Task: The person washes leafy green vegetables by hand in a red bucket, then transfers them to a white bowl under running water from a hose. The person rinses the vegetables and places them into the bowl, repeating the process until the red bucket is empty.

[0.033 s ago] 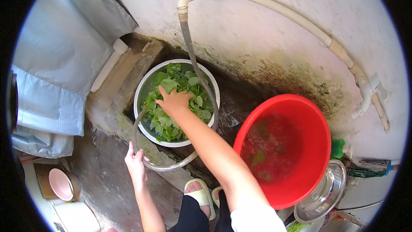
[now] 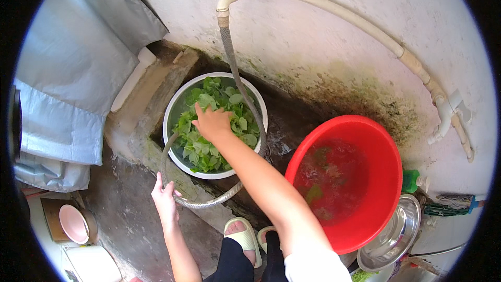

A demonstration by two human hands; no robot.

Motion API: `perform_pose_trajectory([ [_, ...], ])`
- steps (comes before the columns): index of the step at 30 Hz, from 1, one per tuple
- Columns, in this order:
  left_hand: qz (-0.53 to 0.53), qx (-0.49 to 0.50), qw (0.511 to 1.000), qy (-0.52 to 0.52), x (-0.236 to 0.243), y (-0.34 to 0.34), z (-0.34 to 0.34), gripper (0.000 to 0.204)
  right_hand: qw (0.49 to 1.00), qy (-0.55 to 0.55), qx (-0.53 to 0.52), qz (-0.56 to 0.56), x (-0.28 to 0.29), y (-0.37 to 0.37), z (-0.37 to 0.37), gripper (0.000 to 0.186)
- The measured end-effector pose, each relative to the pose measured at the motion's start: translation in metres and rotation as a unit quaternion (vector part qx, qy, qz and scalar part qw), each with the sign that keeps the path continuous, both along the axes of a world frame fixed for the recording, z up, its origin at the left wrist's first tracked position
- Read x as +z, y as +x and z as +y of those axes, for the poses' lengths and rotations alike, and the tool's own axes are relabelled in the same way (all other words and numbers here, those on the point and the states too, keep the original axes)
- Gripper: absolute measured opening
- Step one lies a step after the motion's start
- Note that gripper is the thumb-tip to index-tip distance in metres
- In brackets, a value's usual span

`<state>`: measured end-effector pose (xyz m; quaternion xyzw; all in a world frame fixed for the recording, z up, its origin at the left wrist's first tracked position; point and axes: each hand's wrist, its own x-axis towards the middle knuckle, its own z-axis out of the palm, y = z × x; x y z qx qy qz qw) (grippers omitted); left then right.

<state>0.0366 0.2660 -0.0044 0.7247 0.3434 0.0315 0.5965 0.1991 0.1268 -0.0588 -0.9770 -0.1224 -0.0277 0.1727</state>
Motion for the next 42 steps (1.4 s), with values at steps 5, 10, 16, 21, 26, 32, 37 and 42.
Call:
perform_pose_trajectory([
  [5,-0.041,0.023,0.997,-0.061,0.019,-0.002,0.011,0.059,0.977,0.161,0.048,-0.129,0.085,0.002,-0.034,0.031],
  [10,-0.121,0.047,0.972,-0.194,0.059,0.009,0.0,0.064,0.839,0.271,-0.069,-0.466,0.172,0.017,-0.079,0.045],
  [16,-0.186,-0.009,0.951,-0.248,0.089,0.025,-0.013,0.068,0.83,0.426,-0.174,-0.314,0.206,0.05,-0.095,0.05],
  [21,-0.186,-0.046,0.94,-0.283,0.112,0.044,-0.023,0.065,0.854,0.507,-0.084,-0.078,0.224,0.039,-0.068,0.057],
  [26,-0.162,-0.114,0.923,-0.329,0.137,0.087,-0.038,0.07,0.881,0.47,-0.046,-0.041,0.238,0.035,-0.082,0.062],
  [32,-0.243,-0.302,0.854,-0.347,0.221,0.184,-0.116,0.064,0.871,0.457,-0.101,-0.152,0.227,-0.053,-0.166,0.045],
  [37,-0.23,-0.338,0.87,-0.275,0.229,0.32,-0.132,0.061,0.86,0.465,-0.201,-0.055,0.207,-0.146,-0.173,0.046],
  [42,-0.206,-0.327,0.914,0.121,0.133,0.336,-0.134,0.053,0.87,0.443,-0.216,0.016,0.161,-0.224,-0.188,0.051],
])
